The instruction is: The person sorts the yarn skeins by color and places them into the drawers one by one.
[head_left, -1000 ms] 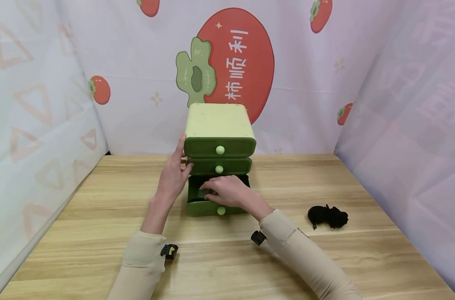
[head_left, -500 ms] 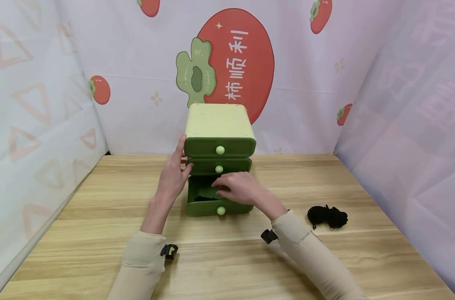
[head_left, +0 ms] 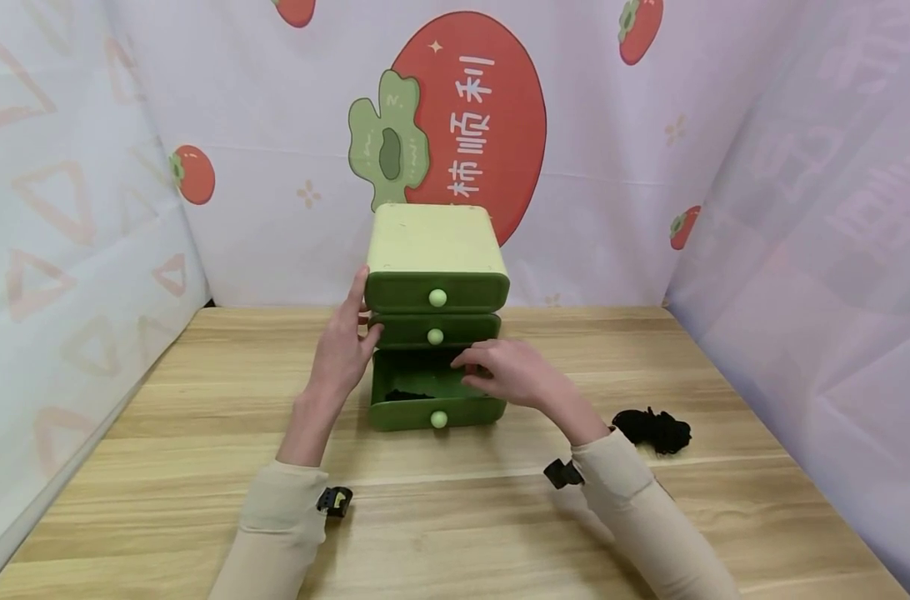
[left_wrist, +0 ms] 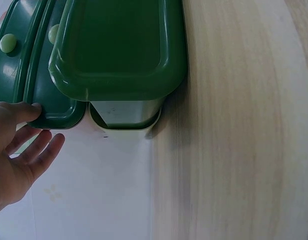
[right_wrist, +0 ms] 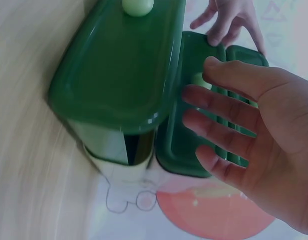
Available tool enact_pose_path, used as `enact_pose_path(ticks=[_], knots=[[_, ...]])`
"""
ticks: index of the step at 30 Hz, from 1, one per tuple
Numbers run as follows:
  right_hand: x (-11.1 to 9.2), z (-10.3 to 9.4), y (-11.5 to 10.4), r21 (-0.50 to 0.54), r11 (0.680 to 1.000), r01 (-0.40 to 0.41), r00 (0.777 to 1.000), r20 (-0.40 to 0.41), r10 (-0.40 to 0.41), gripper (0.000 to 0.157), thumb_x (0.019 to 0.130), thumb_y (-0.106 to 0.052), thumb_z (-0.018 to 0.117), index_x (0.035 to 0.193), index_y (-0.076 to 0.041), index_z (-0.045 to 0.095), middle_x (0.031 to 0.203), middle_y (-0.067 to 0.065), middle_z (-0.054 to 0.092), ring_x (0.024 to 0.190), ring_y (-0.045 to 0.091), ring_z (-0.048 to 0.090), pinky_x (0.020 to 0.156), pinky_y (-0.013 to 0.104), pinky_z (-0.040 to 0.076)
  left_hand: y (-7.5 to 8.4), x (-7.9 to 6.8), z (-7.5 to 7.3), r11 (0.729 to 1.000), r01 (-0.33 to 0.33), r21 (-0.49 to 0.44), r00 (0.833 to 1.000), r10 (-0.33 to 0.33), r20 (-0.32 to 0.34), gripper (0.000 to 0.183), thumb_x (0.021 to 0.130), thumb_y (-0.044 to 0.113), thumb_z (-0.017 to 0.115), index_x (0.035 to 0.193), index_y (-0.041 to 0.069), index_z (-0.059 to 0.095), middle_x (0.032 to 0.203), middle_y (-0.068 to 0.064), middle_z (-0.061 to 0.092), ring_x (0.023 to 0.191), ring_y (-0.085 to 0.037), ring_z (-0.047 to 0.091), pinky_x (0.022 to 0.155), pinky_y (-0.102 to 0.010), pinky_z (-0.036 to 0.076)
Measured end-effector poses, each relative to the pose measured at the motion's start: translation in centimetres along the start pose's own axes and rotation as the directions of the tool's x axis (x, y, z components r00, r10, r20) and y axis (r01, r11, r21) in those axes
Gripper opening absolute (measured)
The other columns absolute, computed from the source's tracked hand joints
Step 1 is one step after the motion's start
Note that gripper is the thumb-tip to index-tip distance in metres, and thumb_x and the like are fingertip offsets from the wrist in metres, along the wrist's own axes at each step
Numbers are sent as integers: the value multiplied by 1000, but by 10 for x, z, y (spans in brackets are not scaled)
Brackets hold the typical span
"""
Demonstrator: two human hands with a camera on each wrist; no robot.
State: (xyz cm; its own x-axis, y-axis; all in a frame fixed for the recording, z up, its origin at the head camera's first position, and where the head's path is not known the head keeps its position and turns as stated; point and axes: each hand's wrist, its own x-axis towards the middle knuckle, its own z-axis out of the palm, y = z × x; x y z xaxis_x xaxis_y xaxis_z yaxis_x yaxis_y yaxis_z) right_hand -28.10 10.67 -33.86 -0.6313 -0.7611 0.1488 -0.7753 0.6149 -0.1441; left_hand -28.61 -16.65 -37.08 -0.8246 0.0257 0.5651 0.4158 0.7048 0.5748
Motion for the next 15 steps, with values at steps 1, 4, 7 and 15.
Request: enact_pose_path(ticks=[1, 4, 7, 15], knots=[[-2, -1, 1, -2, 1000, -2, 1000, -4, 2, 24, 94, -23, 69, 117, -17, 72, 107, -3, 73, 80, 8, 66, 68, 24, 53, 0, 0, 0, 1000, -1, 1, 1000, 1, -3, 93, 93, 0, 66, 161, 32, 11, 119, -20, 60, 101, -36, 66, 77, -44, 62], [-10, -3, 7, -15, 1000, 2, 1000, -13, -2, 24, 94, -23, 70, 116, -16, 72, 104, -1, 74, 78, 9, 66, 67, 24, 53, -1, -1, 0, 1000, -2, -4, 1000, 2, -14, 93, 92, -1, 66, 161, 31, 13, 118, -21, 61, 100, -36, 67, 76, -44, 62], [-20, -6, 16, -34, 999, -10, 1000, -13, 9, 23, 92, -22, 72, 115, -15, 73, 103, 0, 74, 79, 12, 67, 67, 26, 54, 0, -1, 1, 1000, 2, -16, 1000, -3, -15, 92, 92, -1, 66, 161, 31, 14, 116, -21, 62, 100, -36, 67, 76, -44, 62], [-49, -13, 42, -55, 995, -89, 996, -13, 88, 23, 91, -21, 73, 113, -15, 73, 91, -5, 70, 80, 16, 67, 69, 31, 55, 0, 0, 0, 1000, 6, -14, 1000, -6, -14, 92, 93, 0, 65, 161, 32, 13, 117, -20, 62, 100, -35, 67, 76, -42, 62]])
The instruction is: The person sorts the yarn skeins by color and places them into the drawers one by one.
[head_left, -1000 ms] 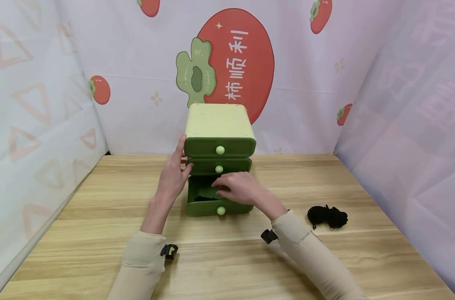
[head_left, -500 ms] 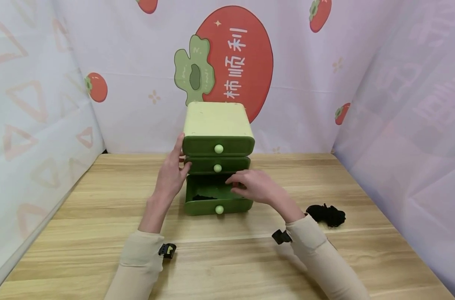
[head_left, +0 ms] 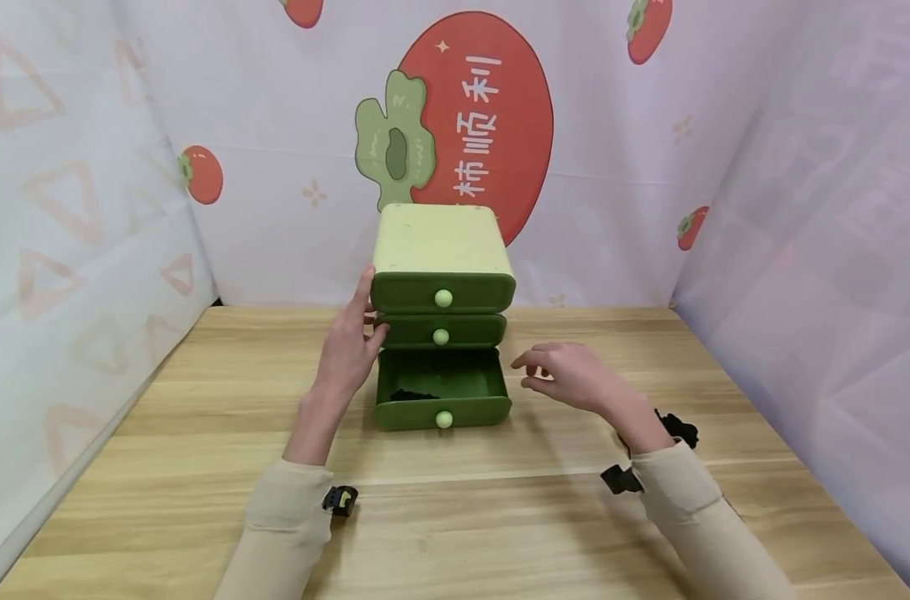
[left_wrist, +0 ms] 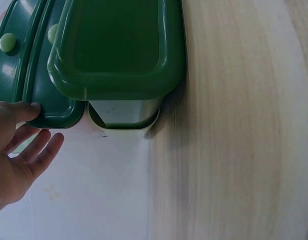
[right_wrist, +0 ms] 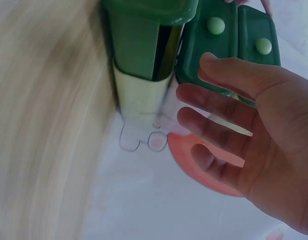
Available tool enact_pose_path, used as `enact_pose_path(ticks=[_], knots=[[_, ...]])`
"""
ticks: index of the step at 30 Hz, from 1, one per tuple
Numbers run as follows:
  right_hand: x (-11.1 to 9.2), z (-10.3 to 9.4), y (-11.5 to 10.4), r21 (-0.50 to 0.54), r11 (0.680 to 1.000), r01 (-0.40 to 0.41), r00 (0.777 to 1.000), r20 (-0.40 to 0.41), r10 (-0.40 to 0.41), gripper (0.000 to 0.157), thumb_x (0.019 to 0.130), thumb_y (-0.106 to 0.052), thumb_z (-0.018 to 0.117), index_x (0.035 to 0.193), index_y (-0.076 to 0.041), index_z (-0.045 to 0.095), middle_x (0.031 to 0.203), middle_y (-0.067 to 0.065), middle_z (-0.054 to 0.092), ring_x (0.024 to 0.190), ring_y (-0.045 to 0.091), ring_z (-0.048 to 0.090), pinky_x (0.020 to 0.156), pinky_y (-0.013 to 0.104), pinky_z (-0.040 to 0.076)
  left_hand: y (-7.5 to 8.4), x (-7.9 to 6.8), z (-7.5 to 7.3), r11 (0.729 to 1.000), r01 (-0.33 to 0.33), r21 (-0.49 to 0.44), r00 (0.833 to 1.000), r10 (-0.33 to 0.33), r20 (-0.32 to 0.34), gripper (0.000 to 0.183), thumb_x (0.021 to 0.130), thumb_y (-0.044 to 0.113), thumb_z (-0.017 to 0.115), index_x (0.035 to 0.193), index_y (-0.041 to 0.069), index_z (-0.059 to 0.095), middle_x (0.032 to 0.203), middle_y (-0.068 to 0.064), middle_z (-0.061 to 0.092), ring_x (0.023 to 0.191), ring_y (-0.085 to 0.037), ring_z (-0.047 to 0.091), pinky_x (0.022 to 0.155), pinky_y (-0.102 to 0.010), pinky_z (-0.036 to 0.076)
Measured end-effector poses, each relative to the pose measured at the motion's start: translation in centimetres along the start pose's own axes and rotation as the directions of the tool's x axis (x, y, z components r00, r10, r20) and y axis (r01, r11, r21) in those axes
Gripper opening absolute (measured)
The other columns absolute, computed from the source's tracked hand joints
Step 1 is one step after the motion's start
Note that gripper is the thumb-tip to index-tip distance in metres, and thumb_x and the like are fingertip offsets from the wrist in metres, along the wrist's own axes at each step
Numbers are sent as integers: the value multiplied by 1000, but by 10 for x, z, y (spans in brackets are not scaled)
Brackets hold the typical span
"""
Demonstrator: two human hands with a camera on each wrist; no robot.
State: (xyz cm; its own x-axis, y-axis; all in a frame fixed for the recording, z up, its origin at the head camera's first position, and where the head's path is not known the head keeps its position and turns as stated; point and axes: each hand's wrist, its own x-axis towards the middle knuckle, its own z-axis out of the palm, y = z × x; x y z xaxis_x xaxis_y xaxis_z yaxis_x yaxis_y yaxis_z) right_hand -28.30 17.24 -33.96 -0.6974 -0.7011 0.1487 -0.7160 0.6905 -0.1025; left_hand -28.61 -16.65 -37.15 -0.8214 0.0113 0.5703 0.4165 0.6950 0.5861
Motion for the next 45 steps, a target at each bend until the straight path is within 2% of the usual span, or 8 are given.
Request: enact_pose_path(ticks=[11, 19, 25, 33, 40, 45], knots=[[-36, -3, 28, 2, 997, -76, 996, 41, 76, 25, 92, -23, 71, 115, -15, 72, 94, -4, 69, 79, 12, 65, 66, 30, 53, 1, 1, 0, 1000, 22, -2, 1000, -22, 12, 91, 93, 0, 65, 161, 31, 13, 116, -20, 60, 103, -35, 66, 79, -42, 62], [-61, -7, 47, 18, 988, -151, 983, 110, 148, 29, 92, -23, 71, 119, -12, 70, 101, 2, 69, 82, 14, 64, 69, 32, 54, 1, -1, -1, 1000, 13, -5, 1000, -13, -2, 92, 93, -1, 65, 161, 32, 13, 116, -20, 61, 102, -35, 67, 77, -43, 62], [-86, -8, 63, 3, 978, -209, 967, 152, 206, 33, 93, -25, 70, 121, -9, 69, 103, 4, 69, 87, 21, 66, 71, 37, 55, 0, -1, 1, 1000, -9, 6, 1000, 9, -11, 92, 93, -2, 65, 161, 31, 13, 120, -20, 61, 101, -35, 67, 75, -42, 62], [-125, -8, 80, 1, 952, -307, 936, 179, 302, 36, 92, -32, 70, 120, -10, 69, 103, 2, 69, 84, 16, 65, 68, 36, 54, 4, 1, 1, 1000, -3, 3, 1000, 3, 5, 92, 93, -1, 65, 160, 33, 12, 126, -17, 61, 101, -33, 66, 77, -41, 62], [-148, -6, 91, 4, 946, -324, 934, 163, 319, 43, 88, -41, 72, 120, -11, 69, 99, -4, 66, 84, 13, 62, 65, 31, 49, 6, 1, 1, 1000, 5, 8, 1000, -5, 13, 92, 94, 1, 65, 160, 35, 12, 129, -16, 60, 102, -32, 66, 77, -39, 62], [-150, -1, 95, 32, 954, -299, 938, 191, 288, 50, 83, -40, 77, 123, -11, 67, 105, -1, 65, 93, 19, 63, 70, 36, 51, 5, -1, -2, 1000, 19, 11, 1000, -19, 12, 92, 94, 1, 65, 160, 35, 11, 129, -16, 60, 102, -32, 66, 77, -40, 62]])
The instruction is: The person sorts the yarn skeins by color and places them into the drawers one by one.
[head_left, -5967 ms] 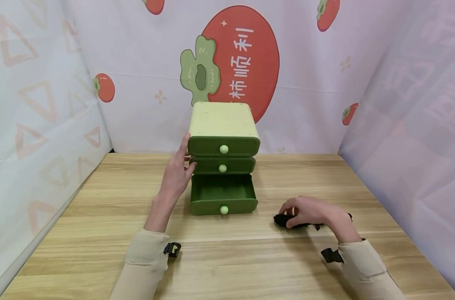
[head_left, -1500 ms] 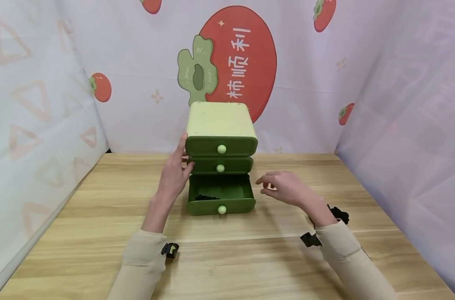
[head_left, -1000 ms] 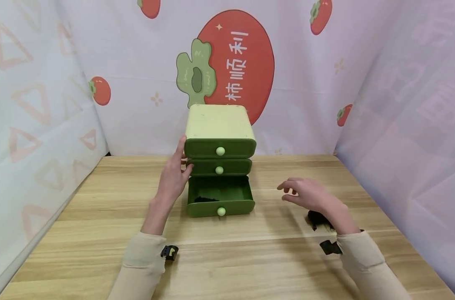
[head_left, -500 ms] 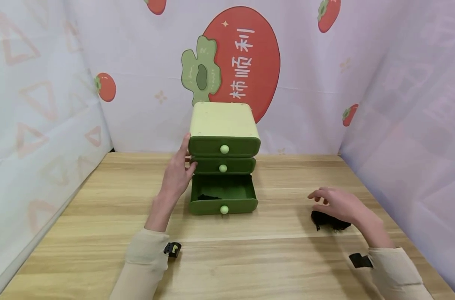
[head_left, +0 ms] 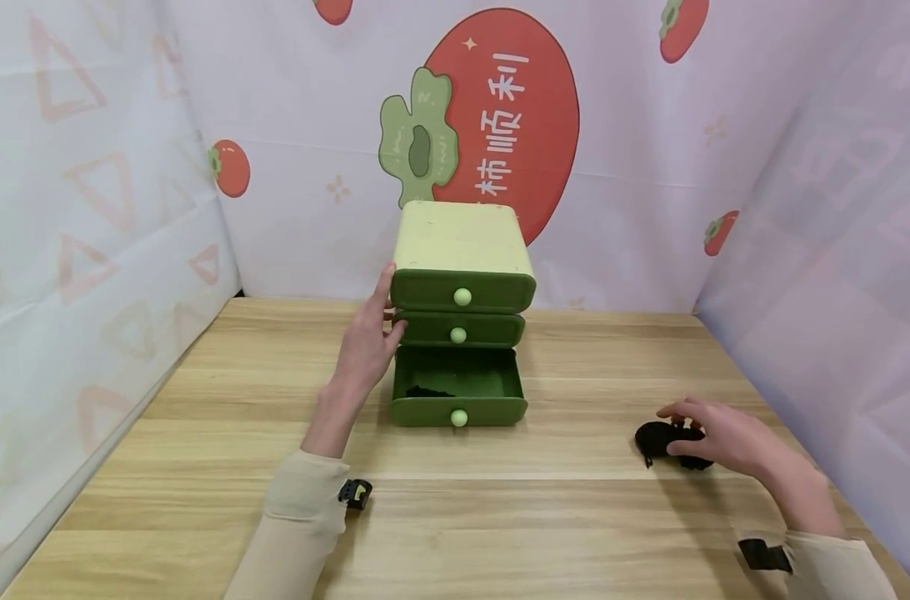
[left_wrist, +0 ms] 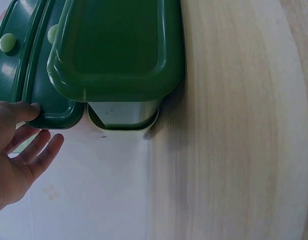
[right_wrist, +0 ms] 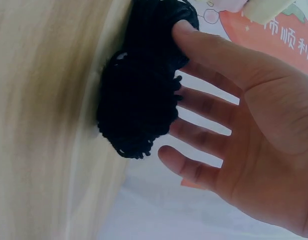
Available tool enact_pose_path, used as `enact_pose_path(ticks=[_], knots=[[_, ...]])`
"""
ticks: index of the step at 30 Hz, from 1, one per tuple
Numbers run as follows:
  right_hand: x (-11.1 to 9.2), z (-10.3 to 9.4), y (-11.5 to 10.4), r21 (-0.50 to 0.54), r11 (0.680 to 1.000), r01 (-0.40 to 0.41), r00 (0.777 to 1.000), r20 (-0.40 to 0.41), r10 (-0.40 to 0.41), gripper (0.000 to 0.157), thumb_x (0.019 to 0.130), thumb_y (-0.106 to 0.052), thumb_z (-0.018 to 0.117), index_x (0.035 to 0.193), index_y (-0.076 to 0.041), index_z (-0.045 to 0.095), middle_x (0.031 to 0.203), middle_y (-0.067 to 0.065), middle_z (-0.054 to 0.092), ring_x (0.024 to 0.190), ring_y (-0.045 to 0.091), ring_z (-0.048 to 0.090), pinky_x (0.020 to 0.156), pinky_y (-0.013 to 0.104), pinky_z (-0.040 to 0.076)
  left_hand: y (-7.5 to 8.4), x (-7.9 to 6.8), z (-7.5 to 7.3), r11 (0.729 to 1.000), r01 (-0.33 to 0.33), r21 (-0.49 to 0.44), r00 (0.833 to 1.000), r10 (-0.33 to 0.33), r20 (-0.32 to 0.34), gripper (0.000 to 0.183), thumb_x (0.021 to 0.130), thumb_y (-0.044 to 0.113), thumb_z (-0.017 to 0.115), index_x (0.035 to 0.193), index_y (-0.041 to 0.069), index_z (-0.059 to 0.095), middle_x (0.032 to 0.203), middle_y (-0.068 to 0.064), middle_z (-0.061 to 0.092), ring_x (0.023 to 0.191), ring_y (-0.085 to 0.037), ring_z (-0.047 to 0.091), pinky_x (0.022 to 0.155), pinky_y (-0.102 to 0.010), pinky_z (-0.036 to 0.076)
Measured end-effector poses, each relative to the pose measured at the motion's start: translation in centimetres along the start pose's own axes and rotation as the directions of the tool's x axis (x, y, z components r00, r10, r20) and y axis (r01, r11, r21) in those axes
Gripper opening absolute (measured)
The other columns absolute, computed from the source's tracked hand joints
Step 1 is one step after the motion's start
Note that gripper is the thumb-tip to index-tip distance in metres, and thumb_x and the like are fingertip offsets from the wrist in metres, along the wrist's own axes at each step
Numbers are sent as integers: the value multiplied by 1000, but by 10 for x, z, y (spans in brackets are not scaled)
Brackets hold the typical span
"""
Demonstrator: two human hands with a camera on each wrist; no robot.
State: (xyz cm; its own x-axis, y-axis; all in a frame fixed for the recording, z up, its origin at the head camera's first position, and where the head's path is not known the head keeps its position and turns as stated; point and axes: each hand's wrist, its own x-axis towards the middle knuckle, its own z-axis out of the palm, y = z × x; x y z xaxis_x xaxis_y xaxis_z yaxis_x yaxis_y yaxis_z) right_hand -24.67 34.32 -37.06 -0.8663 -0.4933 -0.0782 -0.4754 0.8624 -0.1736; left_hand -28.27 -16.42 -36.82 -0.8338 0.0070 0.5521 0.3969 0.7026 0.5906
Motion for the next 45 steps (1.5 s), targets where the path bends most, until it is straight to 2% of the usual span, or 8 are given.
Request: enact_pose_path(ticks=[7, 15, 23, 27, 31, 34, 38, 45], knots=[[-3, 11, 1, 40, 999, -23, 1000, -2, 23, 44, 82, -30, 79, 121, -13, 69, 117, 12, 70, 109, 39, 65, 87, 57, 53, 1, -1, 2, 1000, -14, 7, 1000, 14, -1, 91, 93, 1, 66, 160, 32, 12, 128, -17, 60, 102, -32, 67, 76, -39, 62], [-3, 15, -2, 1, 1000, -25, 996, -91, 25, 35, 83, -25, 78, 116, -15, 73, 115, 13, 73, 103, 40, 68, 83, 59, 54, 1, -1, 0, 1000, 12, 0, 1000, -12, 4, 90, 94, 2, 64, 160, 34, 12, 129, -16, 59, 102, -32, 66, 78, -39, 62], [2, 14, -8, -78, 997, 17, 983, -181, -31, 30, 84, -23, 77, 113, -18, 74, 110, 8, 74, 97, 36, 71, 79, 55, 56, -2, -3, -4, 1000, 27, -10, 1000, -27, 1, 91, 94, 1, 65, 160, 34, 12, 129, -17, 59, 103, -33, 66, 78, -39, 62], [6, 15, -14, -130, 990, 58, 965, -247, -89, 27, 83, -22, 78, 110, -19, 76, 101, -1, 74, 83, 24, 72, 66, 43, 57, -4, -3, -5, 1000, 25, -11, 1000, -25, -12, 91, 93, 1, 65, 160, 35, 13, 128, -17, 59, 102, -33, 67, 77, -40, 62], [12, 16, -19, -166, 981, 98, 944, -297, -144, 26, 81, -21, 80, 106, -20, 76, 88, -11, 68, 62, 3, 60, 51, 25, 44, -5, -3, -6, 1000, 17, -6, 1000, -17, -19, 91, 94, 1, 65, 160, 35, 13, 129, -16, 60, 101, -33, 67, 77, -39, 62], [14, 16, -22, -168, 978, 122, 936, -308, -170, 25, 80, -20, 81, 105, -20, 76, 86, -13, 66, 57, -4, 50, 48, 21, 38, -3, -3, -5, 1000, 7, 3, 1000, -7, -18, 91, 94, 0, 65, 160, 34, 13, 128, -17, 60, 102, -33, 67, 76, -40, 62], [15, 18, -25, -182, 972, 146, 923, -328, -200, 25, 79, -20, 83, 103, -22, 77, 86, -13, 66, 56, -4, 51, 47, 21, 39, 0, -2, -3, 1000, -13, 21, 1000, 13, -9, 91, 94, 1, 65, 160, 32, 13, 125, -18, 61, 102, -33, 68, 76, -39, 62], [24, 18, -41, -180, 955, 236, 864, -412, -291, 23, 75, -19, 85, 96, -23, 76, 88, -15, 68, 61, -3, 58, 49, 21, 44, 1, -1, -1, 1000, -10, 25, 1000, 10, -6, 92, 94, 2, 66, 160, 34, 11, 122, -17, 61, 101, -32, 68, 76, -38, 62]])
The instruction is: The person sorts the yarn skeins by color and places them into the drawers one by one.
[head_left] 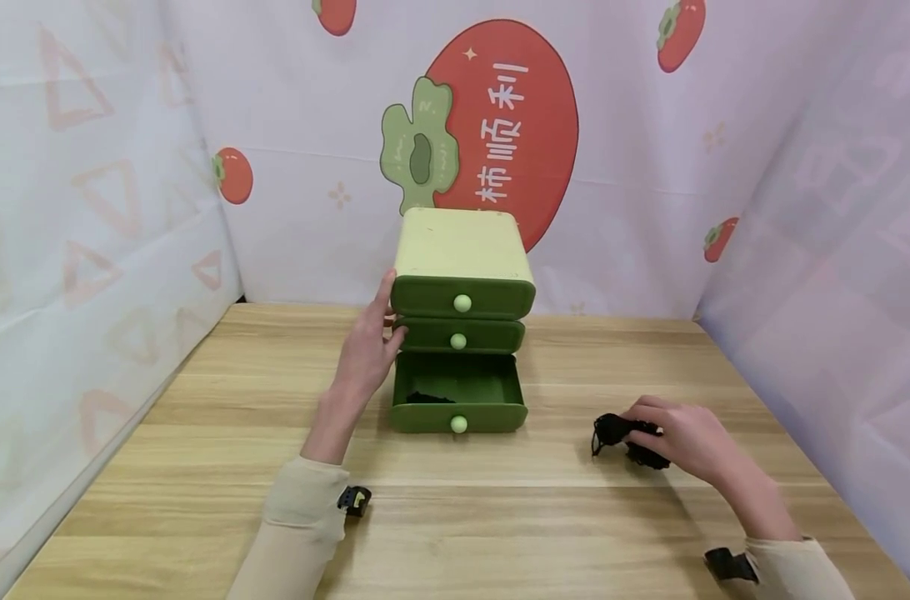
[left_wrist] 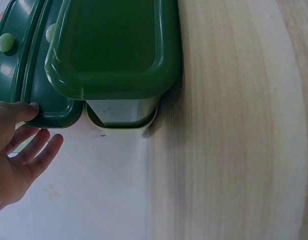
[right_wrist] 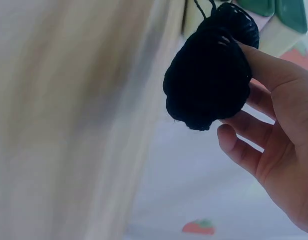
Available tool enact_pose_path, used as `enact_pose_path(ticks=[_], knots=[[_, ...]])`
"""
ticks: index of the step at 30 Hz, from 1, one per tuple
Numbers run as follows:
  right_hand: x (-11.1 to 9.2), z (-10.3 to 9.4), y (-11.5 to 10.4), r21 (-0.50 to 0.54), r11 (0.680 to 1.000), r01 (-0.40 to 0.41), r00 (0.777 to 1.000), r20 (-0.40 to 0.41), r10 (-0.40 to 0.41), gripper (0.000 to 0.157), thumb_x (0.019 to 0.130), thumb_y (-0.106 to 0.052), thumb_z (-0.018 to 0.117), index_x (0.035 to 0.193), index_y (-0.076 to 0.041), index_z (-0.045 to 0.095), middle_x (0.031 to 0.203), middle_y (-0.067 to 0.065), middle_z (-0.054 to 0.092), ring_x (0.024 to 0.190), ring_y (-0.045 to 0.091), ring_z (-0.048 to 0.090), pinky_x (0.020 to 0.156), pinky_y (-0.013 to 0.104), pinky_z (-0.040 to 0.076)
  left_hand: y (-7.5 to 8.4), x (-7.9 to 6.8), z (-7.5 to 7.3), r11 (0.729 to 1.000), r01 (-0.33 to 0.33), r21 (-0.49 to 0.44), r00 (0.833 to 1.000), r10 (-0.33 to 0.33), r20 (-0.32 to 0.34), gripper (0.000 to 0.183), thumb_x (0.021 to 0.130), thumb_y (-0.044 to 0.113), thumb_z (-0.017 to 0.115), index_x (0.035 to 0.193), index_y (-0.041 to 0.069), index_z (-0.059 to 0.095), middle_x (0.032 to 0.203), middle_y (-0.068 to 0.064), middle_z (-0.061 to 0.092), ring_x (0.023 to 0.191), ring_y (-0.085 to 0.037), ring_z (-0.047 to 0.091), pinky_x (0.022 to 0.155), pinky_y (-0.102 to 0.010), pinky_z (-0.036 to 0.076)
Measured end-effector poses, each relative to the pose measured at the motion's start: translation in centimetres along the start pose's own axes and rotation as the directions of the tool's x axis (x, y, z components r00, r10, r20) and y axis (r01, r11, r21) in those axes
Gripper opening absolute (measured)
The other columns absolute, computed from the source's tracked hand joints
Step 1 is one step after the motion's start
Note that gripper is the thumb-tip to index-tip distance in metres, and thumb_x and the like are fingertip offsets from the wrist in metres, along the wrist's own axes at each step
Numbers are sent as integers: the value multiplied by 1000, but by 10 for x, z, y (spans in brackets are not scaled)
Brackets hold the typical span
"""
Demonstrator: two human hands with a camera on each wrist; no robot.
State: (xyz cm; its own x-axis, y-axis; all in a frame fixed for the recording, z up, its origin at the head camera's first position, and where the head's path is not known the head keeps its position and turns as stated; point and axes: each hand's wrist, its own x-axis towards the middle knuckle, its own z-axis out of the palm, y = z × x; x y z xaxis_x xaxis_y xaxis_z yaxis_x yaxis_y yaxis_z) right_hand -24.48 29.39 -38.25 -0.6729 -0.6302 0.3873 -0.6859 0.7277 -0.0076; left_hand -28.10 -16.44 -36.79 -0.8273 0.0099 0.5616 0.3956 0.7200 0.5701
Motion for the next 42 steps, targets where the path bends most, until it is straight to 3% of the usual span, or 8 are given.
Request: enact_pose_path(ticks=[7, 15, 23, 33, 42], knots=[[27, -3, -11, 6, 997, 75, 996, -56, -74, 20, 77, -17, 83, 96, -20, 76, 87, -15, 66, 62, -4, 57, 50, 20, 44, -2, 0, 1, 1000, 11, 2, 1000, -11, 1, 92, 94, 2, 66, 160, 34, 11, 122, -16, 61, 102, -32, 67, 77, -39, 62], [49, 0, -20, -10, 994, 110, 992, -59, -110, 12, 81, -19, 80, 92, -21, 74, 85, -15, 64, 61, -1, 57, 50, 22, 45, -1, 0, 2, 1000, -6, 5, 1000, 6, 1, 92, 94, 2, 66, 160, 34, 11, 120, -16, 62, 100, -32, 67, 76, -38, 62], [67, 0, -32, 13, 991, 130, 990, -53, -130, 16, 84, -22, 79, 100, -21, 77, 88, -15, 66, 62, 1, 61, 53, 25, 50, -2, 0, 3, 1000, -4, 16, 1000, 4, -1, 92, 94, 3, 66, 160, 34, 10, 121, -16, 61, 101, -32, 67, 76, -38, 62], [96, 7, -54, -33, 986, 164, 974, -153, -167, 17, 77, -24, 85, 90, -21, 75, 86, -12, 68, 57, 6, 62, 46, 27, 46, -3, 0, 3, 1000, -14, 13, 1000, 14, -14, 91, 93, 2, 66, 160, 33, 12, 120, -16, 62, 99, -32, 67, 74, -39, 62], [125, 17, -79, -52, 983, 176, 960, -212, -183, 13, 83, -25, 81, 95, -22, 77, 90, -11, 70, 63, 5, 67, 46, 25, 47, -2, 0, 3, 1000, -9, 8, 1000, 9, -13, 91, 94, 2, 66, 160, 33, 13, 121, -16, 61, 99, -32, 67, 74, -40, 62]])
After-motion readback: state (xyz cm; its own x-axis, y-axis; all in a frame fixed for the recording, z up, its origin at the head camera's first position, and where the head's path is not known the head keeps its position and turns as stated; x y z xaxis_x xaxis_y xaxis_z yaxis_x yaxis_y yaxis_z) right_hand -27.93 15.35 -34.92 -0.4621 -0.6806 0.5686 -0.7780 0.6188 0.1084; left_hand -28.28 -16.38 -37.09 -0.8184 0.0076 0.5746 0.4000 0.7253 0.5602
